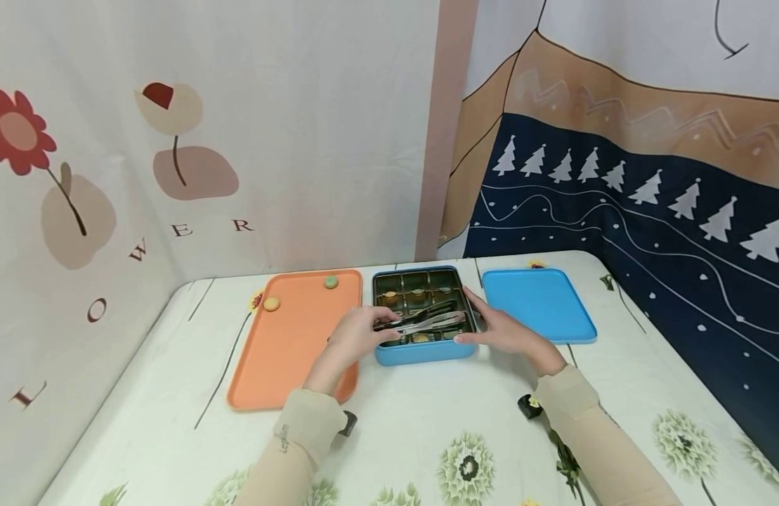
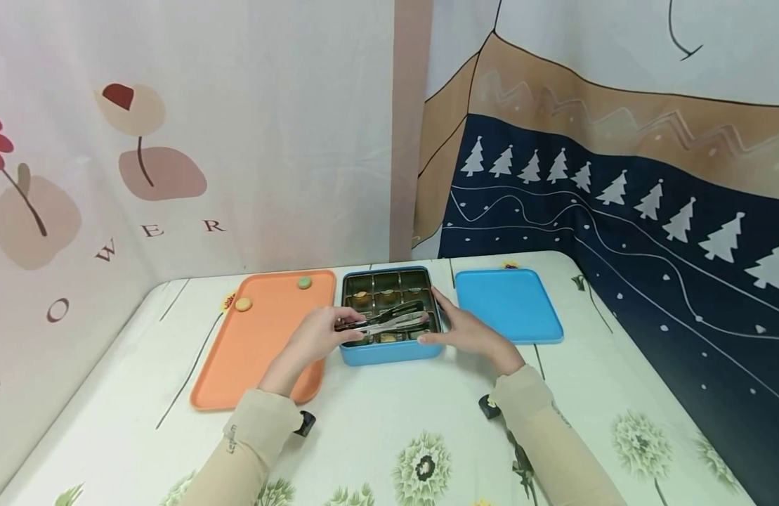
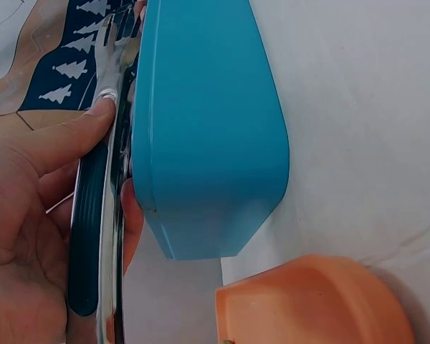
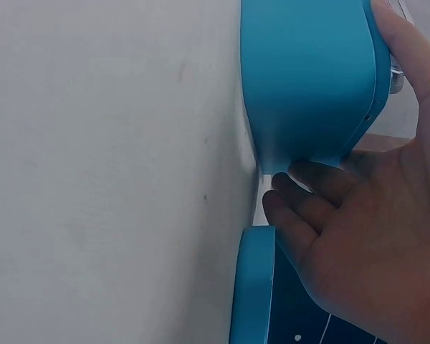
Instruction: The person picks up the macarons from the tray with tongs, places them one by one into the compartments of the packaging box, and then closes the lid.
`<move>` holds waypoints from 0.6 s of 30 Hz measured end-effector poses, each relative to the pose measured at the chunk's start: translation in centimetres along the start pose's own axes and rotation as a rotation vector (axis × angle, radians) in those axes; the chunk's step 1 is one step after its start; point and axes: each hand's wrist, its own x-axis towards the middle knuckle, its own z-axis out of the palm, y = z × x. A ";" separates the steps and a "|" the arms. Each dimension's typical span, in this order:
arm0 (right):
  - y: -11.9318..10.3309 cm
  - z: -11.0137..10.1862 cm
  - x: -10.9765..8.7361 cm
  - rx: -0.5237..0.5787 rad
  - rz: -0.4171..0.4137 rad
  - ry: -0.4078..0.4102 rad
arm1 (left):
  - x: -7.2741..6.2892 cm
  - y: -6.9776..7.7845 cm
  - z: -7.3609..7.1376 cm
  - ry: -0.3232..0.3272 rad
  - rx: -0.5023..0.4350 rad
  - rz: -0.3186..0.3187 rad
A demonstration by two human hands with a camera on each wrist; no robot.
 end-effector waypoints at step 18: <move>0.0 0.2 0.0 0.019 -0.001 -0.006 | -0.7 -0.7 0.1 0.050 -0.165 -0.029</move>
